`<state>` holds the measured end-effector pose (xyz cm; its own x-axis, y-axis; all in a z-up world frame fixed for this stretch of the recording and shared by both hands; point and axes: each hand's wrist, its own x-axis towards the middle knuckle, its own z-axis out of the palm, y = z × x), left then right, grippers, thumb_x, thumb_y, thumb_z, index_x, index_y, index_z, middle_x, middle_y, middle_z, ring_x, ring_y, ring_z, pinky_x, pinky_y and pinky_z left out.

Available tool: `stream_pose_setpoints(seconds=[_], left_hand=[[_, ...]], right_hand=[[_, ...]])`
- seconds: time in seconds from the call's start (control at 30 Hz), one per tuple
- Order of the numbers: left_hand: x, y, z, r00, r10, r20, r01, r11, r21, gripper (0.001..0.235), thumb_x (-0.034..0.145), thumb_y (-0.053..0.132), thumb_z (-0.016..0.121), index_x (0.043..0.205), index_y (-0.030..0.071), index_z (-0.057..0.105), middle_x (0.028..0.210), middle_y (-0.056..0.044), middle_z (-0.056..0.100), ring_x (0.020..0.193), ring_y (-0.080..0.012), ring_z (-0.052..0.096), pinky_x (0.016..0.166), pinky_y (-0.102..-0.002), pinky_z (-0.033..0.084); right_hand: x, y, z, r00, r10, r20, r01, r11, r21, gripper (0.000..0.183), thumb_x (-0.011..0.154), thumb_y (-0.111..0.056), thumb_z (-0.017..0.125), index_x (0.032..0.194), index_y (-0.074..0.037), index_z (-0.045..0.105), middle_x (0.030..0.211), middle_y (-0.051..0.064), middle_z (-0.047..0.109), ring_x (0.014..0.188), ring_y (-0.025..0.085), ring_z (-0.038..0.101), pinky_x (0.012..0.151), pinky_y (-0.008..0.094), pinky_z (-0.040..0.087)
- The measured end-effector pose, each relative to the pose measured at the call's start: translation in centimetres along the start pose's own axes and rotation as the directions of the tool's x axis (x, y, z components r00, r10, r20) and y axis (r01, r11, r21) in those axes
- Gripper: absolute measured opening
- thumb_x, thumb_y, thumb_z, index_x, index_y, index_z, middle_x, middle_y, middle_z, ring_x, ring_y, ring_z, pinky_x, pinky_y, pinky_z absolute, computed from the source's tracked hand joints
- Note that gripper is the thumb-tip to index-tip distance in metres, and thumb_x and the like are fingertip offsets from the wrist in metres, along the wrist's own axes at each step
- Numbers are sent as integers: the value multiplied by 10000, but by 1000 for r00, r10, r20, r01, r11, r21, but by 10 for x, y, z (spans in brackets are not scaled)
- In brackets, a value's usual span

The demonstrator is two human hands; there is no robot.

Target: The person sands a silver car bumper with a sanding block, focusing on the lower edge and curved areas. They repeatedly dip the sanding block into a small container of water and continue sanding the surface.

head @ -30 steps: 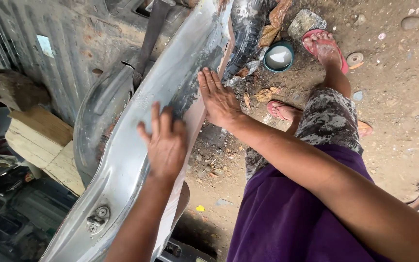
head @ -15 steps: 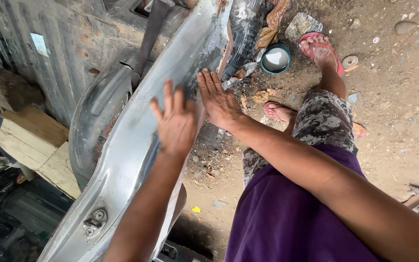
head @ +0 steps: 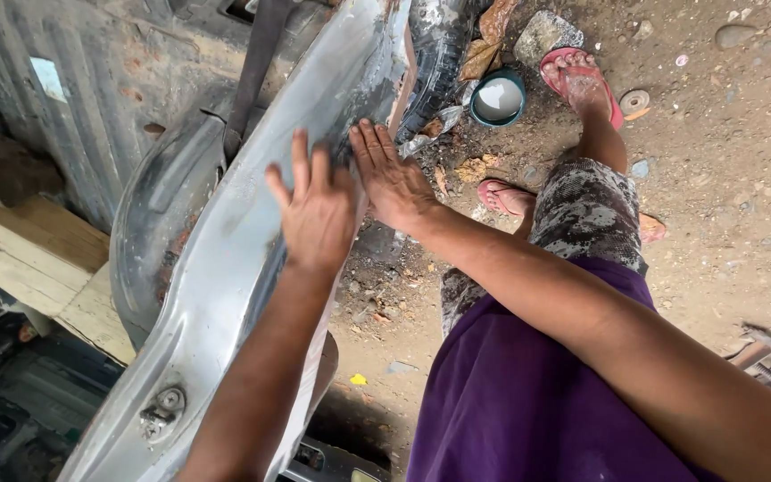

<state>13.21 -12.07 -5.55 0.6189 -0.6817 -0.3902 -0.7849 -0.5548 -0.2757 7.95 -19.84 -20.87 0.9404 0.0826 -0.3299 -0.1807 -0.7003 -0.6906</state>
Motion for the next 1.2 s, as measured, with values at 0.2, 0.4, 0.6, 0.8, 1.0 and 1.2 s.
stream_pose_setpoints(seconds=[0.2, 0.4, 0.6, 0.8, 1.0, 1.2], left_hand=[[-46, -12, -32, 999, -33, 32, 33, 999, -18, 143, 1012, 210, 616, 985, 87, 684, 1365, -173, 489, 1498, -433, 286, 1033, -660, 253], [-23, -8, -18, 999, -18, 28, 18, 1000, -6, 138, 1038, 197, 574, 963, 86, 605, 1401, -199, 485, 1489, -457, 299, 1002, -666, 245], [-27, -10, -19, 999, 25, -35, -24, 999, 37, 181, 1042, 220, 590, 938, 95, 671, 1390, -164, 498, 1488, -411, 311, 1026, -631, 254], [-57, -19, -35, 995, -56, 88, 50, 997, 66, 151, 1005, 165, 583, 881, 85, 614, 1421, -202, 488, 1511, -454, 288, 1035, -644, 222], [9, 1, 7, 995, 3, -103, 11, 990, 139, 168, 1003, 136, 642, 835, 138, 645, 1334, -160, 533, 1464, -383, 326, 1016, -610, 248], [-83, -17, -46, 996, -91, -7, 91, 994, -55, 146, 984, 162, 602, 904, 39, 594, 1410, -246, 502, 1471, -485, 351, 1016, -664, 267]], right_hand=[[1, 1, -10, 1000, -9, 0, 9, 999, 38, 1209, 720, -109, 866, 1622, 21, 72, 1669, 268, 169, 1518, 406, 265, 833, 523, 614], [1, 1, -10, 1000, 4, -6, -4, 999, 54, 1205, 718, -112, 865, 1620, 12, 75, 1665, 272, 179, 1516, 405, 279, 836, 506, 621], [1, 0, -6, 1000, -22, -17, 22, 999, 24, 1178, 750, -124, 848, 1621, 20, 67, 1669, 265, 176, 1519, 395, 270, 839, 496, 626], [3, 3, 0, 999, -5, -35, 7, 998, 64, 1199, 723, -105, 865, 1618, 18, 77, 1664, 275, 185, 1516, 413, 277, 838, 508, 625], [3, 2, 2, 1000, 18, -12, -17, 999, 40, 1177, 743, -122, 854, 1627, 3, 87, 1676, 255, 172, 1523, 399, 271, 865, 512, 618], [0, 4, 0, 1000, -15, -25, 17, 997, 73, 1213, 720, -109, 878, 1620, 17, 75, 1660, 283, 188, 1505, 417, 295, 849, 528, 609]])
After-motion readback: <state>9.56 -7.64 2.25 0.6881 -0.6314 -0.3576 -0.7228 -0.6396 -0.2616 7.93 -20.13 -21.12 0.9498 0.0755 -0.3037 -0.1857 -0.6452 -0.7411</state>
